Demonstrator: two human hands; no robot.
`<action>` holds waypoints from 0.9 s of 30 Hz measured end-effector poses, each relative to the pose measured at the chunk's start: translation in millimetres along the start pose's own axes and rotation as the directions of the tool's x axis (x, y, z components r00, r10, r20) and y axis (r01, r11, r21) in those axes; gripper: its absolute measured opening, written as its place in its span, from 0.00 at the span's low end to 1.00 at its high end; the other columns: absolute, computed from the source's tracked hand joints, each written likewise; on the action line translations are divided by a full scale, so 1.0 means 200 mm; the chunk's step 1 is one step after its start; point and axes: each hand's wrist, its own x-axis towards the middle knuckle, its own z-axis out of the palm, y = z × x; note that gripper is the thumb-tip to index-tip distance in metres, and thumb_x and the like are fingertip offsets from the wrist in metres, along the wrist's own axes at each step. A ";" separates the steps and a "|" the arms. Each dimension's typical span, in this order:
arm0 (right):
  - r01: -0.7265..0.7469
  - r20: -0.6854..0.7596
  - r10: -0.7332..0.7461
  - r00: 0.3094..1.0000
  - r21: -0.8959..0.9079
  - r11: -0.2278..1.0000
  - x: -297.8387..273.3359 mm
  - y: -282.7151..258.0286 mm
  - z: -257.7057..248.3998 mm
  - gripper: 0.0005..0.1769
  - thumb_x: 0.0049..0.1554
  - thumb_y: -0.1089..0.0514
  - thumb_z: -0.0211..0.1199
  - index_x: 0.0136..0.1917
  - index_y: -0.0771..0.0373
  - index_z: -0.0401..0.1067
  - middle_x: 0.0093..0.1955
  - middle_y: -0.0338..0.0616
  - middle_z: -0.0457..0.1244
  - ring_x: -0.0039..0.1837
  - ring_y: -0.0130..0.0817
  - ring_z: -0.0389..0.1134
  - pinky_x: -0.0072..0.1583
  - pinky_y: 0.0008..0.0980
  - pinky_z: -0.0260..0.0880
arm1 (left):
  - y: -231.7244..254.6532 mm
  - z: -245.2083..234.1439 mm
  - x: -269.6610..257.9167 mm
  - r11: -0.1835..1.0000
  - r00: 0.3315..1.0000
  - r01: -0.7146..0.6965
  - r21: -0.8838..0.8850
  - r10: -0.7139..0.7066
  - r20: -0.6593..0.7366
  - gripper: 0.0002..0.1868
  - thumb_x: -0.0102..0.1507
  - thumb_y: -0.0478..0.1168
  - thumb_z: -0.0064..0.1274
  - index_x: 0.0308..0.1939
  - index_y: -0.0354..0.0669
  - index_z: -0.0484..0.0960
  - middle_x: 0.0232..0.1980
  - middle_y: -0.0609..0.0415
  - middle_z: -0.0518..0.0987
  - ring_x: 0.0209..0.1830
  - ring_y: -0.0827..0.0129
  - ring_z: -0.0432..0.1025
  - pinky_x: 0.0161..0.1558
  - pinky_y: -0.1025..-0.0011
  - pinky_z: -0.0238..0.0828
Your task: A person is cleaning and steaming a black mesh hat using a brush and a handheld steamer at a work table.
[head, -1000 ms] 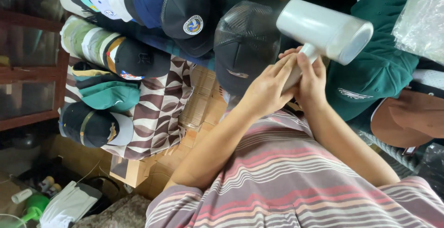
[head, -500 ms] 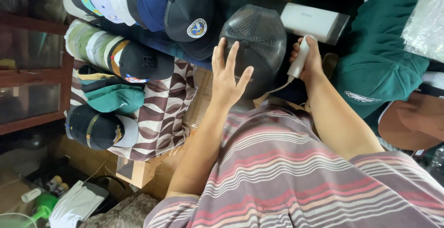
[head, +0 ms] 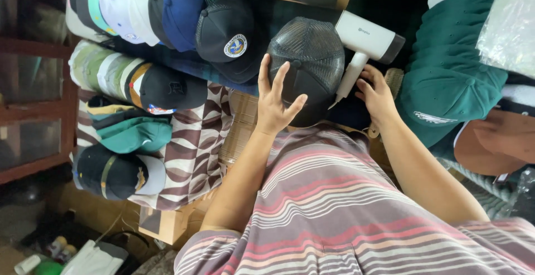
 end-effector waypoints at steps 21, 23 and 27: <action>0.118 -0.321 0.011 0.947 0.382 0.917 -0.28 -0.30 0.46 0.32 0.67 0.65 0.57 0.82 0.59 0.56 0.56 0.43 0.61 0.53 0.29 0.66 0.52 0.31 0.78 | -0.53 -0.38 0.44 0.565 0.632 0.672 -0.478 -0.102 0.768 0.49 0.58 0.36 0.72 0.79 0.52 0.61 0.60 0.52 0.68 0.51 0.70 0.73 0.53 0.72 0.80; 0.249 -0.305 -0.113 0.946 0.454 0.855 -0.30 -0.34 0.47 0.35 0.66 0.68 0.57 0.84 0.60 0.53 0.52 0.45 0.62 0.45 0.27 0.67 0.43 0.23 0.75 | -0.51 -0.38 0.49 0.524 0.663 0.650 -0.551 -0.036 0.748 0.50 0.58 0.30 0.71 0.79 0.48 0.60 0.56 0.53 0.69 0.47 0.73 0.73 0.49 0.77 0.81; 0.206 -0.244 -0.081 0.966 0.544 0.813 -0.40 -0.54 0.50 0.45 0.61 0.54 0.65 0.86 0.55 0.48 0.51 0.35 0.61 0.48 0.23 0.64 0.45 0.20 0.64 | -0.50 -0.47 0.62 0.459 0.570 0.708 -0.536 0.076 0.818 0.53 0.57 0.33 0.69 0.81 0.48 0.53 0.54 0.55 0.72 0.48 0.75 0.72 0.59 0.74 0.75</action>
